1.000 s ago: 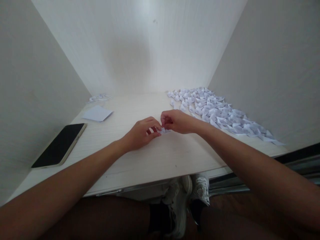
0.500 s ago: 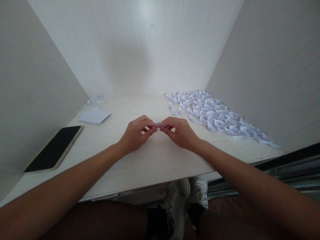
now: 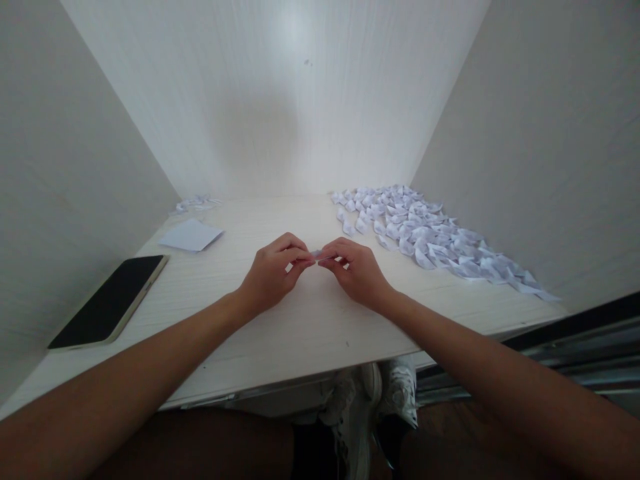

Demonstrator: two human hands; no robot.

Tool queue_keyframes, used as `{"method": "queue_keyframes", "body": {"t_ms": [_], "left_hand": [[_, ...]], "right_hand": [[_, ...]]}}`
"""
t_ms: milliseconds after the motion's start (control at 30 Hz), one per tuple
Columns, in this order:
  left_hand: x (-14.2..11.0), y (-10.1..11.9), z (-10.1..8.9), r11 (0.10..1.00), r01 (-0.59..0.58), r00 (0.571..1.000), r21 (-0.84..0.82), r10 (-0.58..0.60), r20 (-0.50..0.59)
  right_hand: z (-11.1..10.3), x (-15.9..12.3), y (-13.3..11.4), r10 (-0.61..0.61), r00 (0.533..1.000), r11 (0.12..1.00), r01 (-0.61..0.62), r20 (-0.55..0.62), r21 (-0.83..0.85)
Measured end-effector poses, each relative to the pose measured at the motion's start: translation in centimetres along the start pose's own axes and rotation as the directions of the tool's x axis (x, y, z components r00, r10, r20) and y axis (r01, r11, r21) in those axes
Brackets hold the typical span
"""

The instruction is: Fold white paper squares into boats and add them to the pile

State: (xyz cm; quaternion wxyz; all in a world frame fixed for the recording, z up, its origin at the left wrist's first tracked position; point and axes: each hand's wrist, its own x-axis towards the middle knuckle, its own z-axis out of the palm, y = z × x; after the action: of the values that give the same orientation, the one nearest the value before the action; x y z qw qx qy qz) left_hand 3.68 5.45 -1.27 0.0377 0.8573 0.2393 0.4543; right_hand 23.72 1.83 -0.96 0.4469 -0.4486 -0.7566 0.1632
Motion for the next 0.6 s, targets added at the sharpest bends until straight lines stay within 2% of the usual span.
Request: {"method": "queue_keyframes", "body": {"t_ms": [333,500,600], "left_hand": [[-0.06,0.42,-0.18,0.997,-0.019,0.995,0.075,0.026,-0.092],[-0.13,0.59,0.09,0.997,-0.04,0.994,0.067,0.046,-0.099],[-0.11,0.61,0.17,0.999,0.002,0.996,0.043,0.002,-0.086]], "right_hand": [[0.76,-0.43,-0.12,-0.063,0.994,0.998,0.061,-0.088,-0.023],[0.65,-0.33,-0.07,-0.06,0.994,0.998,0.062,-0.091,0.01],[0.61,-0.4,0.26,-0.072,0.992,0.997,0.072,-0.106,-0.002]]}}
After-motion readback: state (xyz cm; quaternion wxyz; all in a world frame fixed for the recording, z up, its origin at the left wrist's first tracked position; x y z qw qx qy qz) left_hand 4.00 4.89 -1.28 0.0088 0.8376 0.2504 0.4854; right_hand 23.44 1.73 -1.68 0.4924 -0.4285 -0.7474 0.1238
